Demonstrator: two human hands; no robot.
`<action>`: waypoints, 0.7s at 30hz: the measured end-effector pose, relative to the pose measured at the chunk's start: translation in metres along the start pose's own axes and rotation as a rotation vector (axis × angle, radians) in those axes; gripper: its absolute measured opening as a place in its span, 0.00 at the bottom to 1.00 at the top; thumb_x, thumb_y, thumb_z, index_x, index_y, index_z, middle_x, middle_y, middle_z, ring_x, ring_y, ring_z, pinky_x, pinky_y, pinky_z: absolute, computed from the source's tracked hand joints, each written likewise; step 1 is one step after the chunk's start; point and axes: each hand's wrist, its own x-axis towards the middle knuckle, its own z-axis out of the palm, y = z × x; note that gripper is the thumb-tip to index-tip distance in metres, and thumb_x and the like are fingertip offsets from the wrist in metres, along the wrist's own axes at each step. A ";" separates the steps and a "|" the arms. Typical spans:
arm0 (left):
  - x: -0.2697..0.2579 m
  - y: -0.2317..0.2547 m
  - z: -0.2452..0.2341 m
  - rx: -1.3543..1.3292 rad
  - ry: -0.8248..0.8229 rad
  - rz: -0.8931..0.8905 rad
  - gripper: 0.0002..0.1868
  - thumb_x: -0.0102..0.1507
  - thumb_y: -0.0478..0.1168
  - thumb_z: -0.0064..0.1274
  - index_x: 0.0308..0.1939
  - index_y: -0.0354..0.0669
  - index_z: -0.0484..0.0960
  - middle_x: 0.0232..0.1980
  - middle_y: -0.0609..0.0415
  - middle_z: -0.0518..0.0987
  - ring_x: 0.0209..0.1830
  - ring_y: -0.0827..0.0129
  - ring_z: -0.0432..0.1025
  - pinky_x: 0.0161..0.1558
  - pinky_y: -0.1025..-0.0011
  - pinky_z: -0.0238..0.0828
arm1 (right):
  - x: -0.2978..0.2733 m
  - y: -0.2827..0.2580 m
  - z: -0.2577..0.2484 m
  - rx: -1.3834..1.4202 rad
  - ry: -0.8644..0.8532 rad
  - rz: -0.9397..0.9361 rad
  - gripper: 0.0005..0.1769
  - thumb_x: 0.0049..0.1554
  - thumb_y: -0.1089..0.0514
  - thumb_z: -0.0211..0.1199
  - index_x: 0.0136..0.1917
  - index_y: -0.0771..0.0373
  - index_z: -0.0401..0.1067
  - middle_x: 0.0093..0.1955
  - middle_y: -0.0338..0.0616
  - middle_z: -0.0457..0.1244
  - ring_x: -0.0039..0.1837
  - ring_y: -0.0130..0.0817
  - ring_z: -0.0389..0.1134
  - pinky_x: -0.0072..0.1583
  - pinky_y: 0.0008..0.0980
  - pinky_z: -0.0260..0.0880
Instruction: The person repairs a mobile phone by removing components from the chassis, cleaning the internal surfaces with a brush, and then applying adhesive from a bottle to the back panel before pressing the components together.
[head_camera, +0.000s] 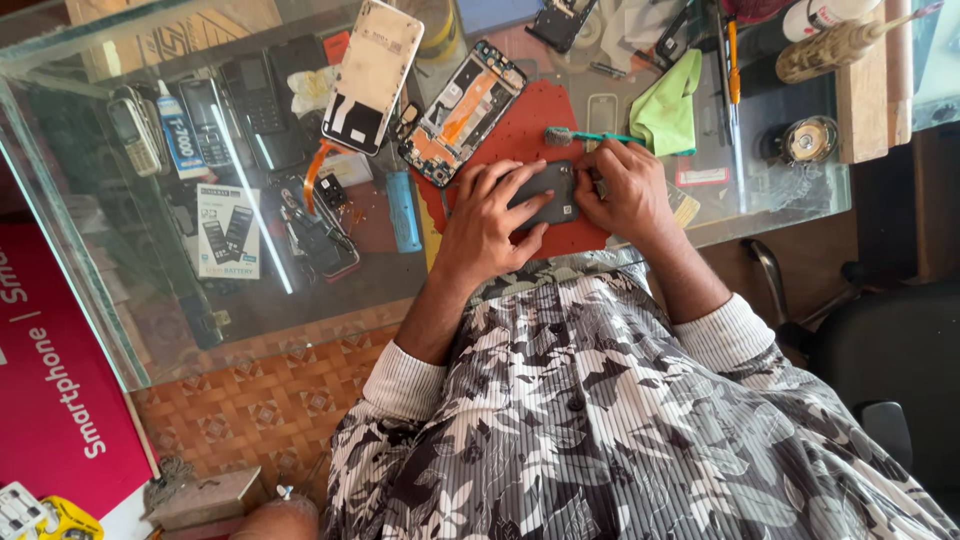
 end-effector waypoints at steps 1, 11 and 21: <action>0.000 0.000 0.000 0.000 0.000 0.001 0.18 0.58 0.44 0.64 0.52 0.44 0.88 0.71 0.55 0.72 0.70 0.59 0.64 0.73 0.55 0.54 | -0.001 -0.001 0.000 0.005 0.006 0.004 0.08 0.55 0.66 0.68 0.46 0.63 0.70 0.43 0.42 0.65 0.42 0.45 0.66 0.47 0.42 0.67; 0.003 0.000 -0.002 -0.028 0.012 -0.007 0.19 0.57 0.44 0.64 0.51 0.44 0.88 0.70 0.56 0.73 0.69 0.60 0.65 0.72 0.55 0.54 | 0.001 -0.005 -0.002 -0.012 0.006 0.015 0.08 0.56 0.66 0.68 0.47 0.63 0.70 0.43 0.42 0.65 0.42 0.43 0.67 0.46 0.41 0.67; 0.000 -0.002 0.002 -0.012 0.013 -0.004 0.18 0.58 0.44 0.65 0.51 0.44 0.88 0.70 0.56 0.73 0.69 0.60 0.65 0.71 0.55 0.55 | 0.001 -0.005 -0.001 -0.028 0.020 0.012 0.08 0.55 0.66 0.68 0.47 0.63 0.71 0.41 0.41 0.63 0.41 0.44 0.66 0.46 0.42 0.67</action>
